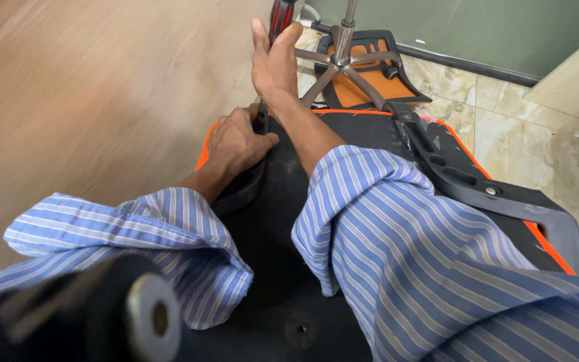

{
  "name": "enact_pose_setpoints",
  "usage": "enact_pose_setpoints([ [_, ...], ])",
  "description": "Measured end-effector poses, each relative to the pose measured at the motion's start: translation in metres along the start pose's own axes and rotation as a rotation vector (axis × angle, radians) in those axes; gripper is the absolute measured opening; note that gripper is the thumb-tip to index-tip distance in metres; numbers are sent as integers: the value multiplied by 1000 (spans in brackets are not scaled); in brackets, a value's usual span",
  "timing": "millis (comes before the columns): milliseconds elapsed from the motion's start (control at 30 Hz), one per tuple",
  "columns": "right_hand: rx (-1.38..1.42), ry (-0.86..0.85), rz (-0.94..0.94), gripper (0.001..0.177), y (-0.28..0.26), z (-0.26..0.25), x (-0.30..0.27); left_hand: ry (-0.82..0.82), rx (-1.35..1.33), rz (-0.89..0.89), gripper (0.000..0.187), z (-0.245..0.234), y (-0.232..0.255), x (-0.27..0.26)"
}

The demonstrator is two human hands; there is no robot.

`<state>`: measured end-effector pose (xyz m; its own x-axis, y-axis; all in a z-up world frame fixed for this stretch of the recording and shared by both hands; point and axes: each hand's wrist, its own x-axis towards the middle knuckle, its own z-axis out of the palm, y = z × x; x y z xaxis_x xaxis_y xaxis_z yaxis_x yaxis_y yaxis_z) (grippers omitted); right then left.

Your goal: The person uses a screwdriver to remove screws from the underside of an orange and black office chair. They unscrew fasteners from the plastic mounting brackets and set the screws aside.

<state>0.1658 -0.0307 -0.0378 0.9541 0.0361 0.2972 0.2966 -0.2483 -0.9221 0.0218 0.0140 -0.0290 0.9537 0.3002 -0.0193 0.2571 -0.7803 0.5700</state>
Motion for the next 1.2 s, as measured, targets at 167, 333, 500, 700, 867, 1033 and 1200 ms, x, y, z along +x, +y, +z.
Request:
enact_pose_setpoints([
  [167, 36, -31, 34, 64, 7, 3, 8, 23, -35, 26, 74, 1, -1, 3],
  [333, 124, 22, -137, 51, 12, 7, 16, 13, -35, -18, 76, 0, 1, 4],
  [500, 434, -99, -30, 19, 0, 12, 15, -16, -62, -42, 68, -4, 2, 1],
  [700, 219, 61, -203, 40, -11, 13, -1, 6, -72, 3, 67, -4, 3, 1],
  [867, 165, -185, -135, 53, -15, 25, 13, 40, -84, 68, 65, 2, -6, 5],
  [1033, 447, -257, 83, 48, -4, 6, 10, 48, -22, 70, 61, 0, -6, 0],
  [1200, -124, 39, -163, 64, -1, -27, 10, -6, 0, -43, 55, -4, 1, -4],
])
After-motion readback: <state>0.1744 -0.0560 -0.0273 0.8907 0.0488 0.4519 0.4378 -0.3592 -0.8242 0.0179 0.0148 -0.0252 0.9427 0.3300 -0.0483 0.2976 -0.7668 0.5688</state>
